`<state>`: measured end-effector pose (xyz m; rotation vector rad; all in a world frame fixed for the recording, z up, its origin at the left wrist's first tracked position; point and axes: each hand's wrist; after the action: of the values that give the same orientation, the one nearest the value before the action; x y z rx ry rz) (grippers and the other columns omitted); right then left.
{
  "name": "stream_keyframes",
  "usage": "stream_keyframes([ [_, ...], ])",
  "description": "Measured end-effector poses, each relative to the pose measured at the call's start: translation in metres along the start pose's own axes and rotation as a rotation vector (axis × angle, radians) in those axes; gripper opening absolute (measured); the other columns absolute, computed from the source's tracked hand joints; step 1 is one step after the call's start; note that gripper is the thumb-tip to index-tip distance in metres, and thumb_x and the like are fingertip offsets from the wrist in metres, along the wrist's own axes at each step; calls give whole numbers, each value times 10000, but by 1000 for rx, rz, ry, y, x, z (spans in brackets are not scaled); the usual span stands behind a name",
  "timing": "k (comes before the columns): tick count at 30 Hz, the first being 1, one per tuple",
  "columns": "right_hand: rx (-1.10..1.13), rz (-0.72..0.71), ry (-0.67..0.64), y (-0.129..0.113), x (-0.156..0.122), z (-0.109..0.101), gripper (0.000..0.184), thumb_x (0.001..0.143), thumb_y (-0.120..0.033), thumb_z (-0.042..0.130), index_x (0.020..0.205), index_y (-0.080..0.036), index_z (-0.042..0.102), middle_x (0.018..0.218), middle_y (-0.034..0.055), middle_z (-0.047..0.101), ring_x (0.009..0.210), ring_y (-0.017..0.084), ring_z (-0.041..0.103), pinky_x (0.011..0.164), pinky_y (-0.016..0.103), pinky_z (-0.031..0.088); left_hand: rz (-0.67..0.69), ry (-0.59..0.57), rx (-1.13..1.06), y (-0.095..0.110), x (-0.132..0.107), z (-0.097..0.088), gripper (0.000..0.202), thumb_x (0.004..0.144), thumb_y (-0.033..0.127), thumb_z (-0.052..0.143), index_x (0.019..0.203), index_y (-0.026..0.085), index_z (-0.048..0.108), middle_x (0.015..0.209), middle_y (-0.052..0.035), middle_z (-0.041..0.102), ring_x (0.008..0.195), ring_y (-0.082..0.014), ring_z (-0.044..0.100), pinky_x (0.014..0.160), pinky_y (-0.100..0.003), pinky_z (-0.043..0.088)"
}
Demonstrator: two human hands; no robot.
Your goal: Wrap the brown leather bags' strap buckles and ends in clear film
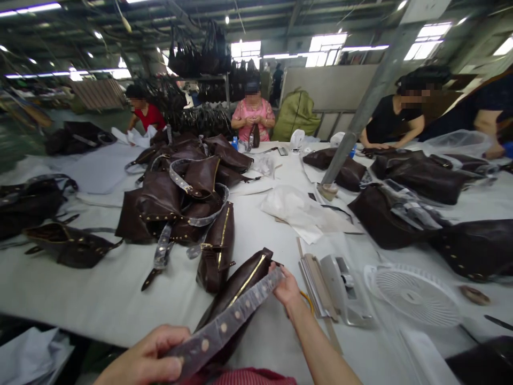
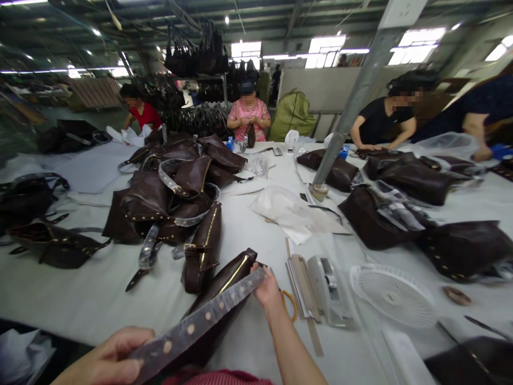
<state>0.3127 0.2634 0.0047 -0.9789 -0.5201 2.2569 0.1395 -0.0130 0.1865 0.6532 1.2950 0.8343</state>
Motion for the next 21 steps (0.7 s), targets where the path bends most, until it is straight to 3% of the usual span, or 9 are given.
stream_keyframes([
  [2,0,-24,21,-6,3,-6,65,722,-227,629,695,-196,579,673,34,676,722,194,689,700,325,583,14,55,19,-4,-9,-13,457,661,583,683,764,142,625,573,6,551,500,-93,456,479,-197,300],
  [5,14,-97,27,-31,-4,-6,105,712,-199,682,787,-200,608,763,6,709,715,147,682,672,253,577,69,93,65,-2,-22,-40,442,696,574,646,765,138,629,554,-3,555,488,-98,451,474,-198,304],
  [10,-56,-343,-71,-96,-28,22,239,718,-223,717,941,-200,635,820,-22,722,717,114,674,659,216,570,131,213,216,31,-30,-87,304,606,428,733,707,171,607,584,15,556,511,-106,441,473,-191,322],
  [13,-269,-335,-99,-127,-38,51,208,701,-222,739,876,-153,649,753,3,716,655,114,665,619,215,566,171,334,344,57,-20,-112,317,543,389,761,740,185,620,630,14,564,572,-141,496,484,-200,373],
  [16,-484,-281,-141,-144,-42,75,216,720,-276,731,870,-140,654,781,44,724,687,137,682,627,241,568,209,461,462,70,-2,-139,326,604,436,721,788,185,624,678,3,588,626,-172,546,521,-230,434],
  [19,-799,-271,-131,-144,-41,80,369,765,-335,680,1100,-189,627,910,59,731,783,166,690,645,271,561,230,503,546,61,22,-167,368,684,512,639,839,179,614,693,1,597,658,-185,572,584,-266,482],
  [21,-1084,-288,-124,-131,-39,72,358,771,-353,651,1096,-204,649,923,44,727,798,172,672,658,271,541,184,525,626,45,39,-180,429,725,558,561,894,167,609,710,-15,610,691,-206,597,629,-296,509],
])
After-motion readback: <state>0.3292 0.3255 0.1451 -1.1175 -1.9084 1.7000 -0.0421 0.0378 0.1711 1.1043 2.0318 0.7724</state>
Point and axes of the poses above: each hand's wrist, its own x-axis towards the middle knuckle, its own z-axis out of the palm, y = z × x
